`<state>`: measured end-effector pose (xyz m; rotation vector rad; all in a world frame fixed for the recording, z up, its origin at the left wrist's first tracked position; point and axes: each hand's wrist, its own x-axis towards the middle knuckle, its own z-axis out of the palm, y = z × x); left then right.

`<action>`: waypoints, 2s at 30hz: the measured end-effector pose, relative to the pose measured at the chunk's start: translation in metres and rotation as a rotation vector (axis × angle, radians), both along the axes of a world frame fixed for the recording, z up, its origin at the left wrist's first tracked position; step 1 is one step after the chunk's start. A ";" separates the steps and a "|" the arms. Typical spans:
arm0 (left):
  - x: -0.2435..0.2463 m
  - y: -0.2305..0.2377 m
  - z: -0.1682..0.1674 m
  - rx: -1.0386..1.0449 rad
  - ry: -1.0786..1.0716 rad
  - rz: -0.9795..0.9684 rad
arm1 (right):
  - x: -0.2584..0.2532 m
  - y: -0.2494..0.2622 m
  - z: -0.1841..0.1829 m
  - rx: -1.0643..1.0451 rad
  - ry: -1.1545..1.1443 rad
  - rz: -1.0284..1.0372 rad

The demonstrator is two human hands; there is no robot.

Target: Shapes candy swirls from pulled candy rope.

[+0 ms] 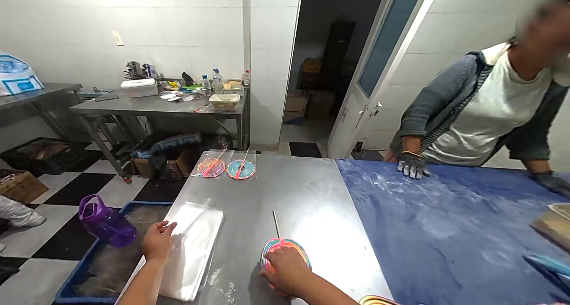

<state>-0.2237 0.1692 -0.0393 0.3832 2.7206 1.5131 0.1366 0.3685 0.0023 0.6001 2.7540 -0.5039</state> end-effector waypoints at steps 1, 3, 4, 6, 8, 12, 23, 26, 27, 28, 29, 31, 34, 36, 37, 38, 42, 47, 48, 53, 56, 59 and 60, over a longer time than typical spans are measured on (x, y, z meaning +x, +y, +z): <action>0.002 -0.001 0.001 0.027 0.011 -0.061 | -0.002 0.006 -0.002 0.007 0.055 0.021; 0.008 -0.001 0.006 0.015 0.035 -0.221 | -0.003 0.025 -0.011 0.011 0.069 0.047; 0.012 0.000 0.010 -0.064 0.058 -0.271 | -0.001 0.036 -0.018 -0.012 0.044 0.045; 0.015 0.001 0.024 -0.363 0.147 -0.300 | 0.012 0.056 -0.031 -0.041 0.036 0.046; 0.014 0.001 0.036 -0.641 0.281 -0.274 | 0.032 0.067 -0.042 -0.011 0.121 0.025; 0.009 -0.007 0.044 -0.488 0.582 -0.325 | 0.085 0.068 -0.050 0.173 0.277 0.000; 0.159 0.017 0.179 0.315 -0.024 -0.760 | 0.177 -0.010 0.089 0.243 0.347 -0.131; 0.184 0.015 0.188 0.483 -0.082 -0.800 | 0.206 -0.022 0.124 0.393 0.711 -0.283; 0.191 0.014 0.190 0.534 -0.095 -0.810 | 0.215 -0.026 0.137 0.400 0.804 -0.324; 0.198 0.013 0.191 0.578 -0.105 -0.815 | 0.223 -0.031 0.148 0.404 0.889 -0.352; 0.204 0.013 0.193 0.617 -0.111 -0.818 | 0.229 -0.036 0.158 0.413 0.968 -0.367; 0.216 0.013 0.194 0.694 -0.103 -0.827 | 0.233 -0.046 0.174 0.441 1.104 -0.376; 0.235 0.014 0.196 0.819 -0.068 -0.840 | 0.229 -0.064 0.188 0.469 1.177 -0.373; 0.247 0.012 0.197 0.872 -0.001 -0.855 | 0.226 -0.072 0.193 0.495 1.156 -0.366; 0.253 0.009 0.197 0.893 0.029 -0.861 | 0.224 -0.074 0.194 0.511 1.137 -0.359; 0.258 0.006 0.198 0.911 0.054 -0.865 | 0.224 -0.075 0.194 0.522 1.122 -0.350; 0.277 -0.003 0.202 0.940 0.167 -0.840 | 0.221 -0.078 0.192 0.521 1.087 -0.319; 0.291 -0.002 0.201 0.807 0.053 -0.840 | 0.215 -0.083 0.190 0.660 1.038 -0.281; 0.291 -0.001 0.200 0.783 -0.002 -0.843 | 0.215 -0.082 0.189 0.695 1.030 -0.271; 0.288 0.000 0.191 0.941 -0.202 -0.883 | 0.224 -0.076 0.188 0.754 0.977 -0.280; 0.287 -0.001 0.185 0.997 -0.178 -0.888 | 0.230 -0.073 0.186 0.770 0.953 -0.297; 0.289 0.002 0.184 1.004 -0.175 -0.886 | 0.233 -0.071 0.185 0.791 0.943 -0.288; 0.291 0.003 0.185 0.989 -0.182 -0.879 | 0.234 -0.071 0.185 0.804 0.946 -0.285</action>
